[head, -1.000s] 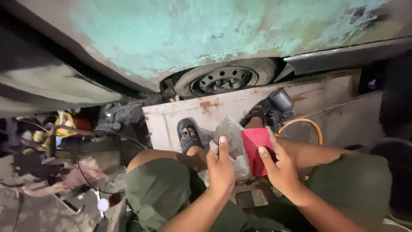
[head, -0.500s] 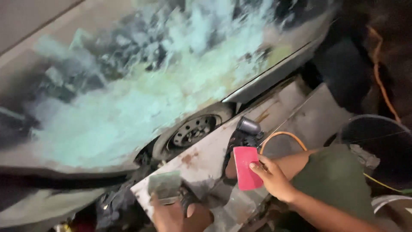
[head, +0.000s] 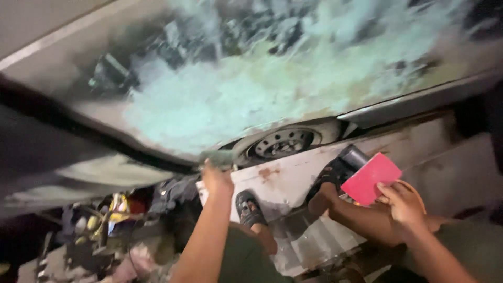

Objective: The person sands the lower side panel of a car near the wheel well using a red sanding block. They repeatedly scrape a putty knife against the sanding block to clean it before continuing to sand the car's surface.

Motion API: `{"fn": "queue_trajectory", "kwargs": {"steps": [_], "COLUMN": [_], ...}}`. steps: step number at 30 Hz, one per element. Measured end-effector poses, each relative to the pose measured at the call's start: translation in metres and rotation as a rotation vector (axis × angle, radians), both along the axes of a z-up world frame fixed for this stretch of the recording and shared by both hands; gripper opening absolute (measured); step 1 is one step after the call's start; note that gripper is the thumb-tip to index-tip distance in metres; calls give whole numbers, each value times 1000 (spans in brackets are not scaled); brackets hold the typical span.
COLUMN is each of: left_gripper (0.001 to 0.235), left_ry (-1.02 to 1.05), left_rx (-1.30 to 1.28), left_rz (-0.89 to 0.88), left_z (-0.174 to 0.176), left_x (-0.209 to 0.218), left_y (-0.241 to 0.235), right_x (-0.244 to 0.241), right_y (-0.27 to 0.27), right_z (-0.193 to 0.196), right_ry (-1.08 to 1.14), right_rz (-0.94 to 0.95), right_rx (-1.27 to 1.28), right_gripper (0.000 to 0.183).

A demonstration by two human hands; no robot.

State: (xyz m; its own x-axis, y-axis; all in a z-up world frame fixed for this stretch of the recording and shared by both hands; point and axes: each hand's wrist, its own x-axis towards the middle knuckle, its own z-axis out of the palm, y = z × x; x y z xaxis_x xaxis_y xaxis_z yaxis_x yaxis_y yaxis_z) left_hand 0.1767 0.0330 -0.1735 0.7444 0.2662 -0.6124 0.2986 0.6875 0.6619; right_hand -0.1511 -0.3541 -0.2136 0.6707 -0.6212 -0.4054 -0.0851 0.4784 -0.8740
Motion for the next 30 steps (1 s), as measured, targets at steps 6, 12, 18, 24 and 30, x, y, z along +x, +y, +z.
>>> {"fn": "queue_trajectory", "kwargs": {"steps": [6, 12, 18, 24, 30], "left_gripper": [57, 70, 64, 73, 68], "left_ry": [372, 72, -154, 157, 273], "left_rx": [208, 115, 225, 56, -52], "left_rz": [-126, -152, -535, -339, -333], "left_z": [84, 113, 108, 63, 114], "left_x": [-21, -43, -121, -82, -54], "left_y": [-62, -89, -129, -116, -112], "right_x": [-14, -30, -34, -38, -39], "right_y": [30, 26, 26, 26, 41], "right_z": [12, 9, 19, -5, 24], "right_ry": [129, 173, 73, 92, 192], "right_rz": [-28, -14, -8, 21, 14], "right_rx": [33, 13, -7, 40, -12], "right_gripper": [13, 14, 17, 14, 24]}}
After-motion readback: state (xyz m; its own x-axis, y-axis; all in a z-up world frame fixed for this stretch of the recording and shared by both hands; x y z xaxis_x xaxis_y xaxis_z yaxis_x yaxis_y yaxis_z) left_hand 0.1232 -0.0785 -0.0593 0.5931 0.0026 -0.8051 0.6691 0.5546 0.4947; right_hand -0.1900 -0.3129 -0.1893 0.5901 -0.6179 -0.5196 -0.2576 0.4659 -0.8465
